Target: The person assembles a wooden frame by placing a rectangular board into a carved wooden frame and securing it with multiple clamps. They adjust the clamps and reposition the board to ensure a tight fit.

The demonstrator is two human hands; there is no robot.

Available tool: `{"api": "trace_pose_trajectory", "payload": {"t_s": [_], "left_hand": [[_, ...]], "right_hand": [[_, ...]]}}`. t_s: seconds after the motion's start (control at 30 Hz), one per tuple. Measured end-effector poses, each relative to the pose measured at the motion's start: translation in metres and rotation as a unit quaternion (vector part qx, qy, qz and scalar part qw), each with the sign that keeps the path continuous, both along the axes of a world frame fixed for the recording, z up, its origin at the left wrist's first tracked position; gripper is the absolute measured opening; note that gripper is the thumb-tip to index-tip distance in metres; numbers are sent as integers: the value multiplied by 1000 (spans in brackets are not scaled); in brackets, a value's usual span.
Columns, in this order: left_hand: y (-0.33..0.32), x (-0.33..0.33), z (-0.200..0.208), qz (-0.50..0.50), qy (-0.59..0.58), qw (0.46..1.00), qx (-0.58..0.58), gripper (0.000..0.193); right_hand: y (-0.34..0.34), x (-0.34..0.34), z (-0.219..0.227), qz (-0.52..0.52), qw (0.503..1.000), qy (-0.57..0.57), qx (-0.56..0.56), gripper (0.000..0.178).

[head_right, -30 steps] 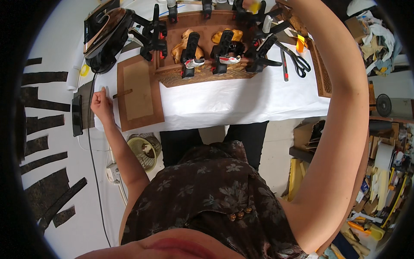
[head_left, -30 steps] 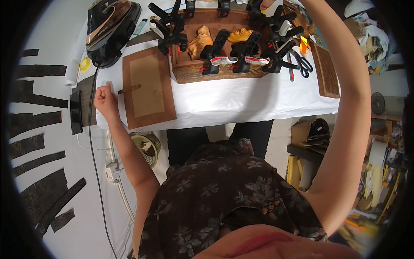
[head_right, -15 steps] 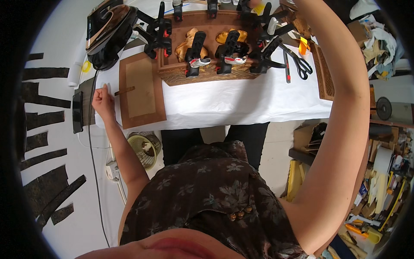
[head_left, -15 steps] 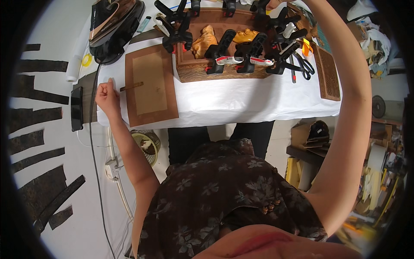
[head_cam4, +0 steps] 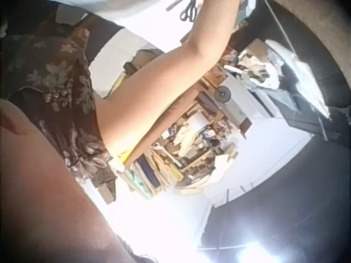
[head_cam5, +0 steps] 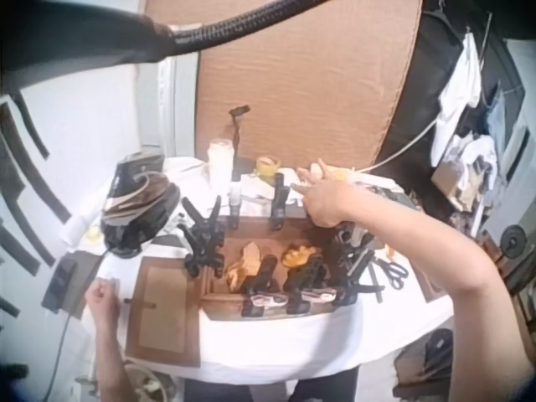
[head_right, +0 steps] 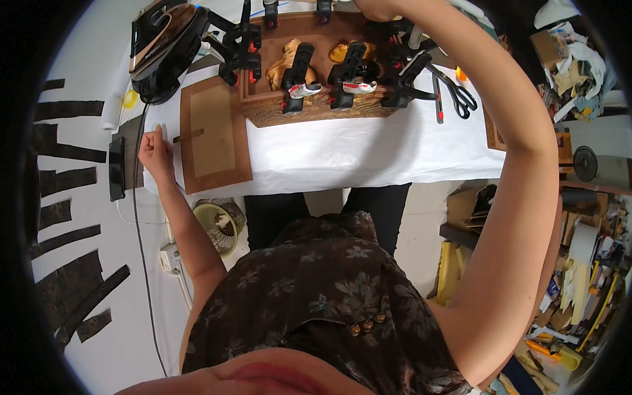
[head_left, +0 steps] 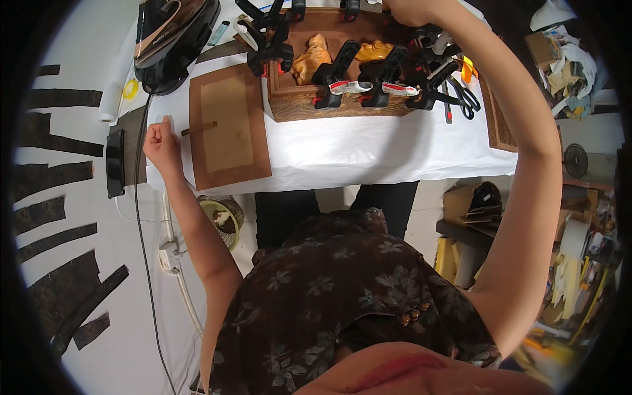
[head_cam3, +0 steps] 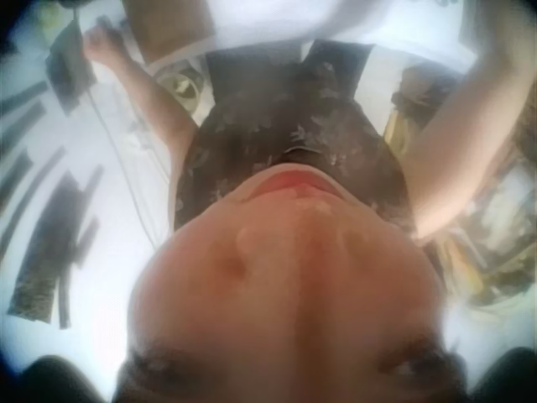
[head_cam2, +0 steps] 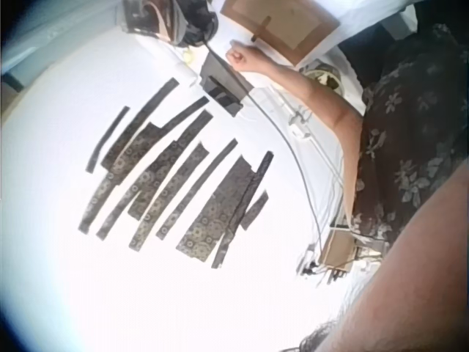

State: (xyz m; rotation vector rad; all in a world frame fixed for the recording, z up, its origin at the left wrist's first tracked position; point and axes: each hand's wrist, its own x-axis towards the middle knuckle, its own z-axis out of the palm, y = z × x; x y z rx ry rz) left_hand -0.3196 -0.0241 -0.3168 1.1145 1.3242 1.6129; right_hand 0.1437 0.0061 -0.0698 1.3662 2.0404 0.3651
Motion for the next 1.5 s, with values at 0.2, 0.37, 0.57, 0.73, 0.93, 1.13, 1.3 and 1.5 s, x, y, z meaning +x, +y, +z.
{"api": "trace_pose_trajectory", "payload": {"t_s": [0.2,0.37,0.57,0.73,0.93,1.13,1.3,1.5], "left_hand": [[-4,-5,-4,29,20,999,0,34],[-2,-4,-3,32,23,999,-14,33],[13,3,-12,2,22,1000,11,34],[7,9,-8,-15,23,1000,10,35],[3,-5,-12,-2,9,1000,1,32],[3,-1,-8,9,32,999,9,28],[1,8,2,14,18,1000,-16,28],[-1,9,1,12,19,1000,-20,30]], "right_hand": [[-4,1,4,23,984,173,-22,34],[-7,16,20,103,937,278,183,19],[-96,24,47,-83,779,406,470,28],[-173,83,-14,21,658,519,545,13],[-248,81,-188,-281,471,696,463,19],[-241,56,-230,-334,518,668,418,25],[-243,56,-238,-341,594,593,423,21],[-250,68,-242,-334,684,526,380,26]]}}
